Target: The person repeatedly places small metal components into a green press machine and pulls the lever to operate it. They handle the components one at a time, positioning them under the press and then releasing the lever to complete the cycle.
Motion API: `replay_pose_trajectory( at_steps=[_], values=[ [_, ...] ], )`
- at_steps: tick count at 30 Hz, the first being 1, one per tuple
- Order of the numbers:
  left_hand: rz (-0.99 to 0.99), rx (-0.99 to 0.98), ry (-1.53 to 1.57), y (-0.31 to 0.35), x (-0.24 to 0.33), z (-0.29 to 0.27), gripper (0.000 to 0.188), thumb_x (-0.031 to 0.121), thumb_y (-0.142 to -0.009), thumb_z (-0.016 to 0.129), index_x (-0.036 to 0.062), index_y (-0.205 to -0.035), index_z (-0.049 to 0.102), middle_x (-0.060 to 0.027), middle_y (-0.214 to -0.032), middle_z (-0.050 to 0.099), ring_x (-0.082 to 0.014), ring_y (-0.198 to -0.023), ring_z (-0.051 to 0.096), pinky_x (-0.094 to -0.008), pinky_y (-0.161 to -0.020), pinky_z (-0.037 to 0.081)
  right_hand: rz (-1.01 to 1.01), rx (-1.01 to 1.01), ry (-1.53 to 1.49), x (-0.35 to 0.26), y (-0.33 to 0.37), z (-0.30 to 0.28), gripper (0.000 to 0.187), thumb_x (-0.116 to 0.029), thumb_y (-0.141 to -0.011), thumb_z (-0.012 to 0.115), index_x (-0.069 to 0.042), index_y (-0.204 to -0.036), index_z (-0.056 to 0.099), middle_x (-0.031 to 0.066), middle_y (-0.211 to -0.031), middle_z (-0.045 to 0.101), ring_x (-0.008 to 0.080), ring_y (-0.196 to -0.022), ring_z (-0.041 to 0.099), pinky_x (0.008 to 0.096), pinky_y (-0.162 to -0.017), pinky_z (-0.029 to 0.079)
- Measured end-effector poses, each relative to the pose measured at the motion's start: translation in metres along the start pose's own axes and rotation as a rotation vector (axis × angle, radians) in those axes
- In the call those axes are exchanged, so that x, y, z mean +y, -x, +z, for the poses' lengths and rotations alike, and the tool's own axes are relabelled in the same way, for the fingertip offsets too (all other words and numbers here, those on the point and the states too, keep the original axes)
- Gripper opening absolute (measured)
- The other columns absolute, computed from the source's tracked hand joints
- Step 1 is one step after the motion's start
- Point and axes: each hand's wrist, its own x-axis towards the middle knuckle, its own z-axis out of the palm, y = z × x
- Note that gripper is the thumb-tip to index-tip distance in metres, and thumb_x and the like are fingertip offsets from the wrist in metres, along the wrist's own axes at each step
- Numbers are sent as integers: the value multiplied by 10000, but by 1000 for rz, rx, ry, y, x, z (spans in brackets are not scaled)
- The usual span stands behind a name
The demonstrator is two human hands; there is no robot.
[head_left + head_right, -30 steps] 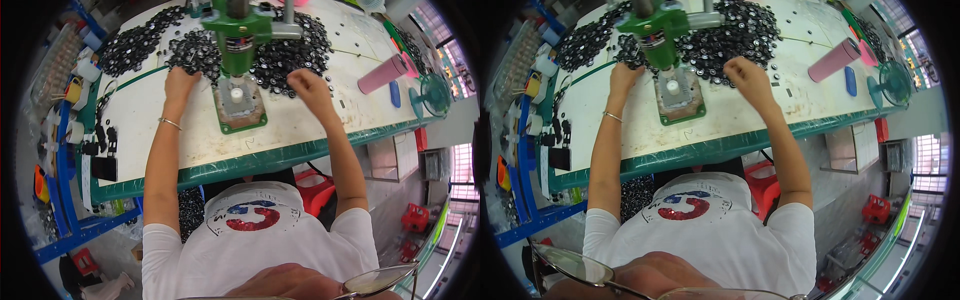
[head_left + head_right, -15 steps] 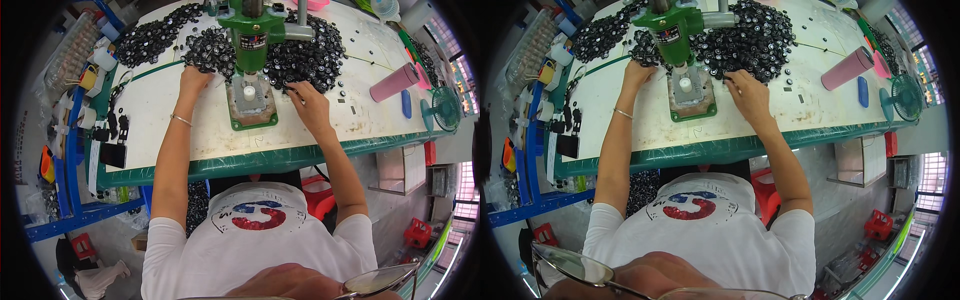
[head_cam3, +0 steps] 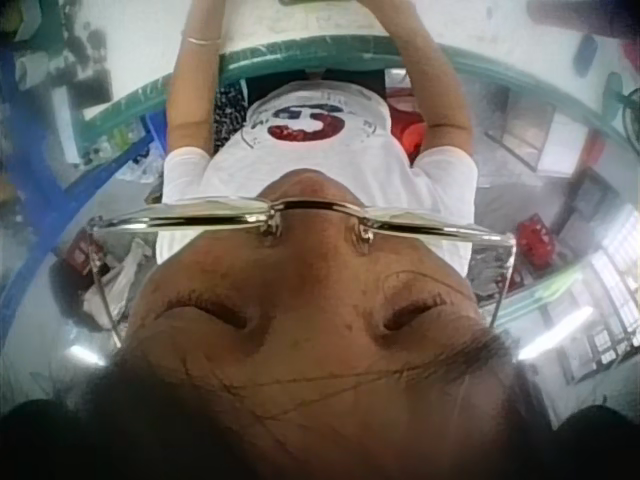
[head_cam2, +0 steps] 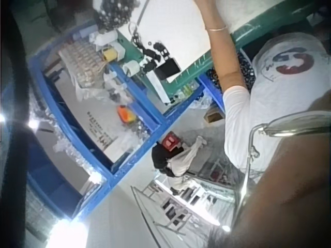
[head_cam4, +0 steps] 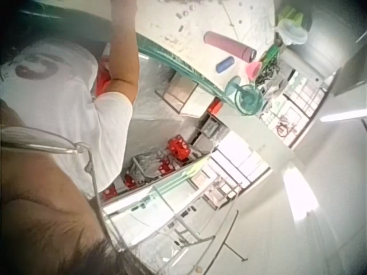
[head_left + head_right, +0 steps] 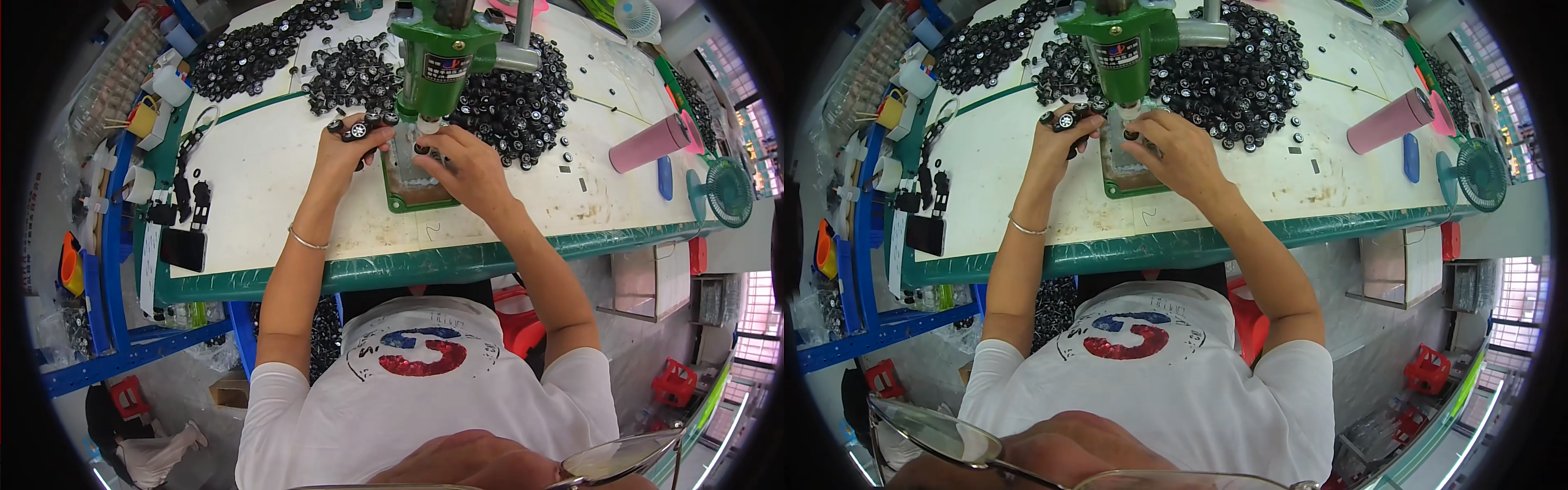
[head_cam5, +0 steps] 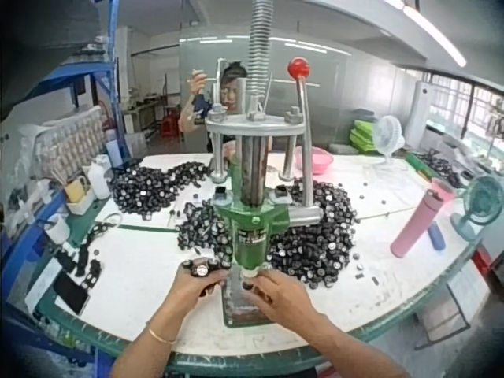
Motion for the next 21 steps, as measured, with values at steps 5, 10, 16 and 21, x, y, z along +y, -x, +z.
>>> replay_pose_trajectory(
  at_steps=[5, 10, 16, 21],
  values=[
    [3, -23, 7, 4, 1, 7, 189, 146, -736, 790, 42, -865, 702, -3, -647, 632, -42, -486, 474, -180, -432, 322, 187, 31, -268, 2, -3, 10, 195, -153, -807, 696, -26, -948, 651, 91, -934, 609, 224, -792, 648, 321, -693, 515],
    [0, -56, -17, 7, 9, 15, 176, 121, -744, 773, 36, -878, 697, -7, -679, 633, -48, -530, 485, -183, -462, 338, 324, -19, -486, 10, -1, 13, 255, -151, -803, 707, -8, -1001, 635, 97, -986, 597, 194, -840, 653, 314, -727, 512],
    [31, -56, 76, 7, 2, 31, 225, 130, -730, 792, 52, -925, 712, 17, -684, 619, -47, -539, 485, -191, -482, 356, 324, 79, -605, 17, 4, 14, 382, -189, -808, 710, -10, -1129, 610, 97, -1106, 560, 175, -923, 628, 297, -815, 488],
    [130, -81, 115, 5, 0, 37, 257, 75, -708, 782, 12, -945, 704, -12, -820, 677, -69, -711, 577, -228, -658, 457, 478, 207, -708, 38, -11, -28, 312, -160, -903, 616, -11, -1177, 598, 50, -1051, 633, 124, -876, 612, 264, -827, 481]
  ],
)
